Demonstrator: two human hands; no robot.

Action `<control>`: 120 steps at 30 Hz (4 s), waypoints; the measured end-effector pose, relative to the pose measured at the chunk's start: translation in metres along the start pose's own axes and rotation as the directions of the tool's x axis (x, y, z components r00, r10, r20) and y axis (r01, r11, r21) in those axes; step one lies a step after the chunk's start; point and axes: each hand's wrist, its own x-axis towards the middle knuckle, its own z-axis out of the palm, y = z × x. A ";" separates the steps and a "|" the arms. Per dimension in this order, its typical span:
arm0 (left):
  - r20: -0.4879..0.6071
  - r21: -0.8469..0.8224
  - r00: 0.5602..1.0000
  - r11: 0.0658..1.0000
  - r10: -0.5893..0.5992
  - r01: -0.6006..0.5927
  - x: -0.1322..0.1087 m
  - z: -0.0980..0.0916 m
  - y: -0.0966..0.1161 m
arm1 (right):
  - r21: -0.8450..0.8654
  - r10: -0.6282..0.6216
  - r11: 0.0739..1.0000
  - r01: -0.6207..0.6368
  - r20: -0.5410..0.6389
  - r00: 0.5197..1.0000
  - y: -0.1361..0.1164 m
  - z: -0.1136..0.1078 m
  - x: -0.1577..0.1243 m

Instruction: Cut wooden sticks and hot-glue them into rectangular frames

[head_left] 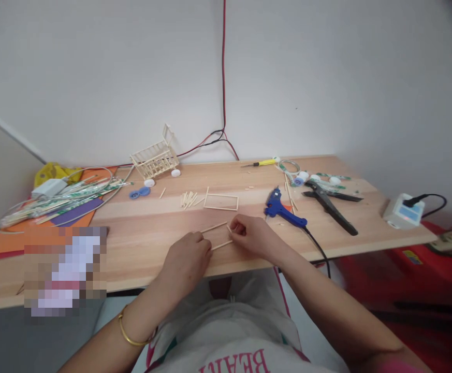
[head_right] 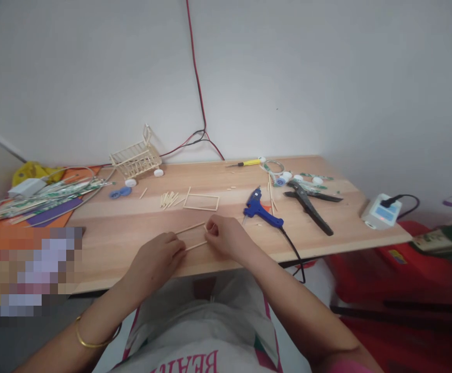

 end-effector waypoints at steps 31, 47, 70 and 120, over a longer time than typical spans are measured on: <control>-0.245 -0.188 0.967 0.974 0.074 -0.122 0.027 0.016 0.012 | -0.293 0.129 0.952 -0.093 0.105 0.986 -0.010 -0.009 0.020; -0.229 -0.174 0.963 0.968 0.140 -0.182 0.029 0.018 0.009 | -0.249 0.153 0.961 -0.118 0.129 0.980 -0.007 -0.007 0.021; -0.234 -0.169 0.960 0.966 0.152 -0.194 0.032 0.015 0.006 | -0.296 0.127 0.950 -0.102 0.069 0.989 -0.003 -0.002 0.013; -0.251 -0.322 0.953 0.914 0.168 -0.246 -0.029 0.010 -0.044 | -0.042 -0.318 0.946 0.322 0.078 0.945 0.009 -0.013 0.012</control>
